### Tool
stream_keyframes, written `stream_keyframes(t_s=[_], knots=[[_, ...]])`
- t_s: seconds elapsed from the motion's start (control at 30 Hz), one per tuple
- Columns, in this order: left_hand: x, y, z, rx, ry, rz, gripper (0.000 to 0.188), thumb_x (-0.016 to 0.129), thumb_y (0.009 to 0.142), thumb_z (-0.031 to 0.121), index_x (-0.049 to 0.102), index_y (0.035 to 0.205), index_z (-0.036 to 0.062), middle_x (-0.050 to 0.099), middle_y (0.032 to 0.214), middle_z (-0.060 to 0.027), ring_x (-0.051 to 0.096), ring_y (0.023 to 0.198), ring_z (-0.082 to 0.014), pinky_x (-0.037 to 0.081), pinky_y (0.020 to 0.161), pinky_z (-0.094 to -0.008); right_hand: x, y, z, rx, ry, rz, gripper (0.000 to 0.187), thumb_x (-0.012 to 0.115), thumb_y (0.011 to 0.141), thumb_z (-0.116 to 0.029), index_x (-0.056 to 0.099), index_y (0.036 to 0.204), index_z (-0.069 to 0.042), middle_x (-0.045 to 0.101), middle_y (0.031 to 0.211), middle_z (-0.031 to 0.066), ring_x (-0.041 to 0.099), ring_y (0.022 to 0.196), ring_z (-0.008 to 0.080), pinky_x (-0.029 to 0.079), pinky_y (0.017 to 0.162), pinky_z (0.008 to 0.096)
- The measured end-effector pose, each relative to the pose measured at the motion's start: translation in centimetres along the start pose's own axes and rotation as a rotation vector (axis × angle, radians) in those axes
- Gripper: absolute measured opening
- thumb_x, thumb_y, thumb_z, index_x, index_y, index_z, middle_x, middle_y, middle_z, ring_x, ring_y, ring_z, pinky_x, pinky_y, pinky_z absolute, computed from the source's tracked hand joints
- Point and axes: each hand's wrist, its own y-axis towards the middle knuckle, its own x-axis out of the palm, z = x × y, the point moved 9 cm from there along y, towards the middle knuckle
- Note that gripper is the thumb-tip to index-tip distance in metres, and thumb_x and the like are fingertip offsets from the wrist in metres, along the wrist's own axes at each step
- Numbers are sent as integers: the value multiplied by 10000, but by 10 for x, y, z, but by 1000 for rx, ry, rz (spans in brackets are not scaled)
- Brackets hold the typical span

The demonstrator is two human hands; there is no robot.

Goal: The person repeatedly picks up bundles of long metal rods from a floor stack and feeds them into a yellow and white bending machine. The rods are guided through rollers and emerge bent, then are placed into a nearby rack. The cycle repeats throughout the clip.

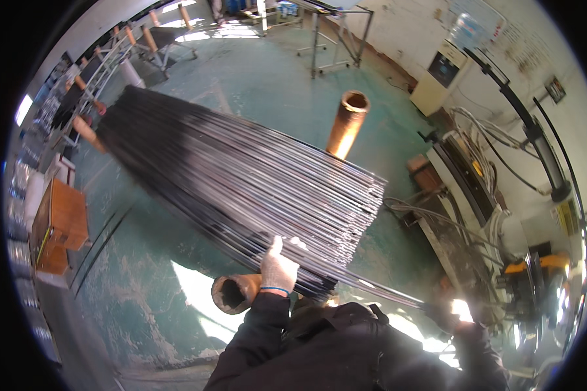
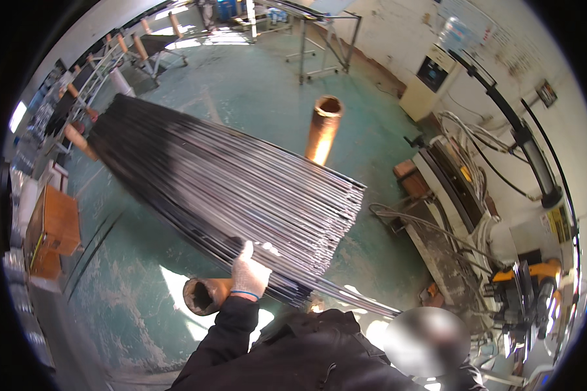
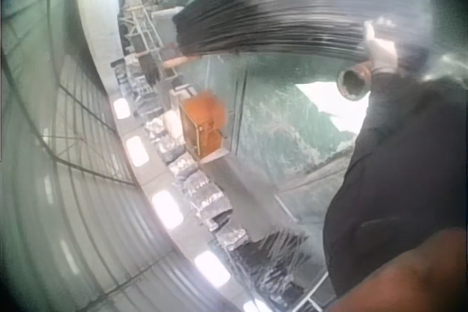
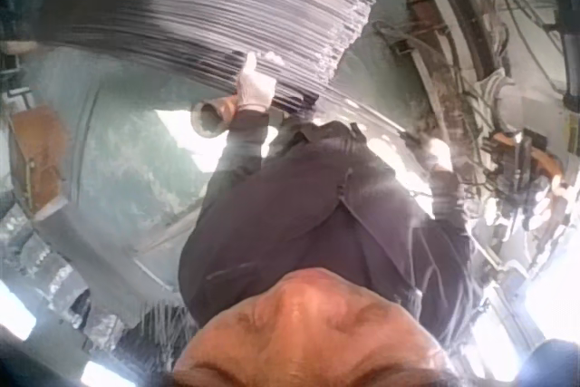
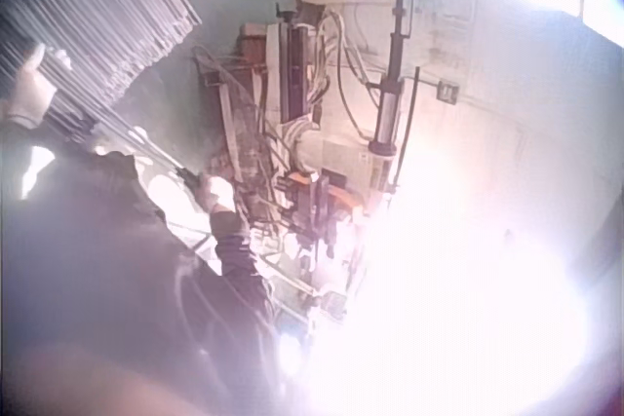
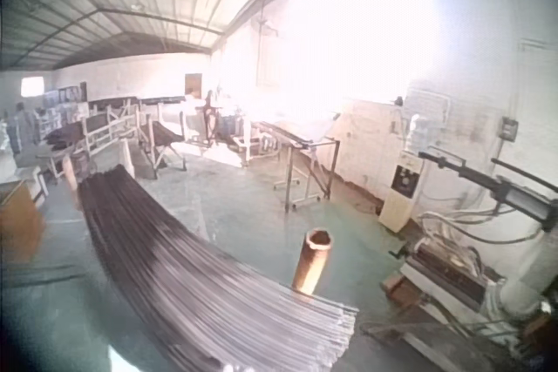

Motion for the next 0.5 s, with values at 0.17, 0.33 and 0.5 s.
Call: stream_keyframes(t_s=[0.17,0.33,0.5], knots=[[15,-6,-5,-88,-365,155,233,636,1146,266,609,1119,36,660,1082,-114,647,980,-292,575,934,-458,-10,-57,67,65,-388,318,332,711,1049,-387,792,1135,-78,800,987,112,774,948,274,614,860,422],[84,-32,-31,-98,-163,65,152,631,1130,152,613,1039,32,589,949,-69,572,889,-230,548,858,-410,-32,-56,76,-161,-510,711,397,855,934,-428,755,770,-80,726,726,138,743,768,336,588,750,468],[252,-91,-104,-112,1,-220,156,628,1158,172,650,1047,64,630,962,-47,593,899,-197,542,923,-362,-116,-85,273,141,-479,815,108,782,868,-192,755,851,-88,761,870,137,738,956,347,559,920,477]])
